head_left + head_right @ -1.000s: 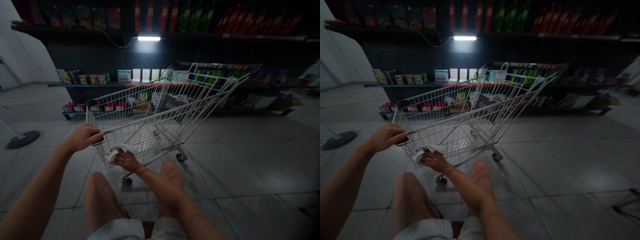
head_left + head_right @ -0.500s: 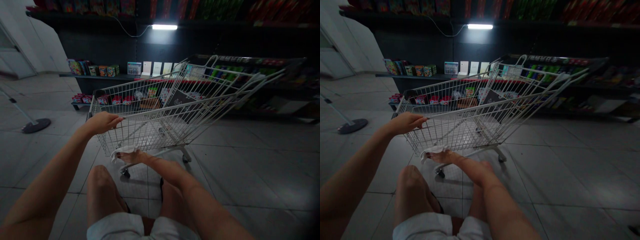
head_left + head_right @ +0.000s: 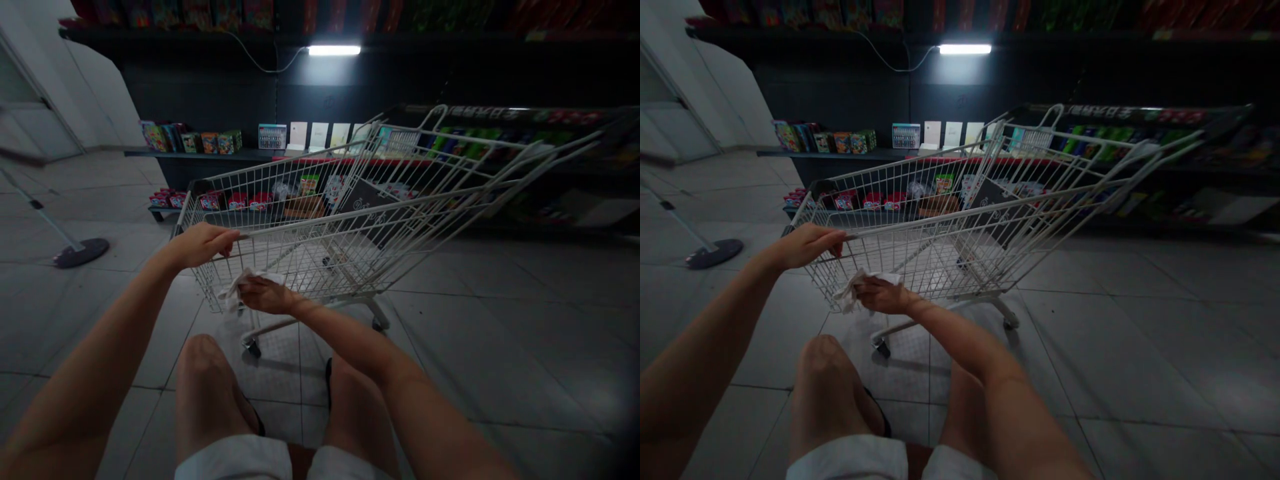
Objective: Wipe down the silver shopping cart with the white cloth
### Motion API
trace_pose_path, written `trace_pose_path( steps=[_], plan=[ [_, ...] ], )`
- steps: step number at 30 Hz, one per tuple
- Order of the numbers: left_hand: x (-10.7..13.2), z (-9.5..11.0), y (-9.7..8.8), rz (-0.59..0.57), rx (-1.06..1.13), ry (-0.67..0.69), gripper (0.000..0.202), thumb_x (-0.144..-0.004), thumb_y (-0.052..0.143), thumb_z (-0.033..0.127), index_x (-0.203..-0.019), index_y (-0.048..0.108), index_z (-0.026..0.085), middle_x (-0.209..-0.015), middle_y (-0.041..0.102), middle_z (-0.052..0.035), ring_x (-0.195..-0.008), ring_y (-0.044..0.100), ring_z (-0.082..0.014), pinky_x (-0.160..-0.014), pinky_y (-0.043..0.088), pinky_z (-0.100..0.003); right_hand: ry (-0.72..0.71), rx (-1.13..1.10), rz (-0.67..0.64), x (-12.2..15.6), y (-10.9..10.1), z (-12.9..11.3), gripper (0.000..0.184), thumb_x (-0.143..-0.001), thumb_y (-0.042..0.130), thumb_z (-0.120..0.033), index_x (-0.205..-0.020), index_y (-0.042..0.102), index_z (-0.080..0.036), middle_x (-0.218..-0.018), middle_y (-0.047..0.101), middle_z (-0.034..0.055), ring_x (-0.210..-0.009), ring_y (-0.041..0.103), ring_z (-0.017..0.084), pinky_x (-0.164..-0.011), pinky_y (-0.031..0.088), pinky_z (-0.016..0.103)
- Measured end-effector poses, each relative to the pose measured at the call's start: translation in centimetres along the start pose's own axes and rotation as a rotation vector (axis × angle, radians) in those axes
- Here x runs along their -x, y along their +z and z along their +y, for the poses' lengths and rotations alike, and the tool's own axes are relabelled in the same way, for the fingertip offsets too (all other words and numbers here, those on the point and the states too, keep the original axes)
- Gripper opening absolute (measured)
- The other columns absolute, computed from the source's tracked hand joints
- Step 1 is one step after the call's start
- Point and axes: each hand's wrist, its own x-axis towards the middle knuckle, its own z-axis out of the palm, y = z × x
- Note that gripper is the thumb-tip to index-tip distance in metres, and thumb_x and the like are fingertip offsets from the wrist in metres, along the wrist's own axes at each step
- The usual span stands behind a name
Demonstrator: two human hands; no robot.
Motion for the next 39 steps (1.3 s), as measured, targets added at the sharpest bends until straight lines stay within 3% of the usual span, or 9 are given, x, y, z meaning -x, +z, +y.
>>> trace_pose_path(
  steps=[7,12,15,18,21,24,28,33,39],
  plan=[
    [0.0,0.1,0.0,0.095,0.008,0.046,0.05,-0.094,0.024,0.053,-0.078,0.057,0.019,-0.074,0.067,-0.0056,-0.069,0.061,-0.0177,-0.068,0.047,-0.03,-0.032,0.133,0.234,-1.6,-6.3,3.1,0.032,-0.099,0.047,-0.019,-0.122,0.066,-0.031,-0.13,0.067,-0.0022,-0.138,0.048,0.014,-0.116,0.043,0.042],
    [-0.1,-0.6,0.5,0.068,0.148,-0.015,0.058,-0.095,0.018,0.06,-0.088,0.057,0.018,-0.071,0.071,-0.0055,-0.071,0.067,-0.0203,-0.072,0.051,-0.032,-0.115,0.117,0.113,0.3,-3.1,1.3,0.028,-0.1,0.046,-0.019,-0.107,0.073,-0.025,-0.115,0.074,0.0008,-0.122,0.061,0.012,-0.109,0.051,0.035],
    [0.2,-0.9,0.8,0.251,0.288,-0.009,0.059,-0.096,0.018,0.061,-0.094,0.057,0.017,-0.077,0.073,-0.0077,-0.076,0.07,-0.0205,-0.074,0.052,-0.033,-0.196,0.121,0.133,1.6,-3.3,-0.5,0.024,-0.098,0.051,-0.017,-0.097,0.073,-0.025,-0.114,0.074,-0.0006,-0.116,0.064,0.011,-0.102,0.054,0.032],
    [1.6,-1.4,0.4,0.601,0.331,0.065,0.056,-0.097,0.021,0.058,-0.094,0.057,0.016,-0.087,0.072,-0.0114,-0.08,0.068,-0.0192,-0.076,0.053,-0.033,-0.076,0.13,0.455,1.2,-8.8,-1.1,0.026,-0.098,0.048,-0.019,-0.106,0.07,-0.029,-0.123,0.07,-0.0025,-0.129,0.056,0.015,-0.105,0.052,0.038],
    [3.5,-2.5,-0.1,0.602,0.02,0.036,0.05,-0.094,0.033,0.058,-0.098,0.061,0.016,-0.093,0.073,-0.0117,-0.085,0.067,-0.0219,-0.079,0.05,-0.035,0.236,0.052,0.619,-1.4,-15.7,0.2,0.041,-0.095,0.038,-0.01,-0.126,0.062,-0.022,-0.14,0.059,0.0047,-0.136,0.048,0.019,-0.116,0.042,0.044],
    [4.3,-3.7,0.2,0.441,-0.193,-0.089,0.055,-0.093,0.032,0.057,-0.115,0.059,0.015,-0.091,0.073,-0.011,-0.089,0.067,-0.0282,-0.079,0.048,-0.038,0.424,-0.141,0.186,-5.7,-18.7,3.0,0.04,-0.088,0.042,-0.01,-0.118,0.067,-0.015,-0.123,0.068,0.0081,-0.117,0.062,0.022,-0.102,0.051,0.041],
    [4.1,-4.1,1.3,0.46,-0.166,-0.143,0.06,-0.097,0.018,0.051,-0.133,0.047,0.012,-0.099,0.073,-0.0133,-0.095,0.067,-0.0291,-0.081,0.046,-0.039,0.401,-0.464,-0.398,-12.6,-15.8,5.4,0.026,-0.084,0.051,-0.014,-0.092,0.075,-0.013,-0.079,0.073,0.0048,-0.077,0.068,0.017,-0.075,0.056,0.031],
    [4.0,-3.6,1.5,0.478,-0.242,-0.193,0.063,-0.099,0.015,0.051,-0.14,0.042,0.013,-0.101,0.074,-0.014,-0.095,0.068,-0.0289,-0.079,0.045,-0.037,0.485,-0.596,-0.564,-18.3,-11.3,4.5,0.016,-0.081,0.062,-0.016,-0.082,0.077,-0.014,-0.066,0.07,0.0014,-0.068,0.068,0.015,-0.073,0.058,0.031],
    [4.7,-2.8,1.5,0.474,-0.366,-0.193,0.065,-0.099,0.015,0.053,-0.136,0.049,0.013,-0.084,0.073,-0.012,-0.083,0.069,-0.0282,-0.067,0.042,-0.034,0.524,-0.621,-0.684,-15.9,-13.8,6.5,0.019,-0.075,0.075,-0.033,-0.077,0.077,-0.014,-0.073,0.073,0.0048,-0.081,0.071,0.02,-0.077,0.058,0.038]
  ],
)
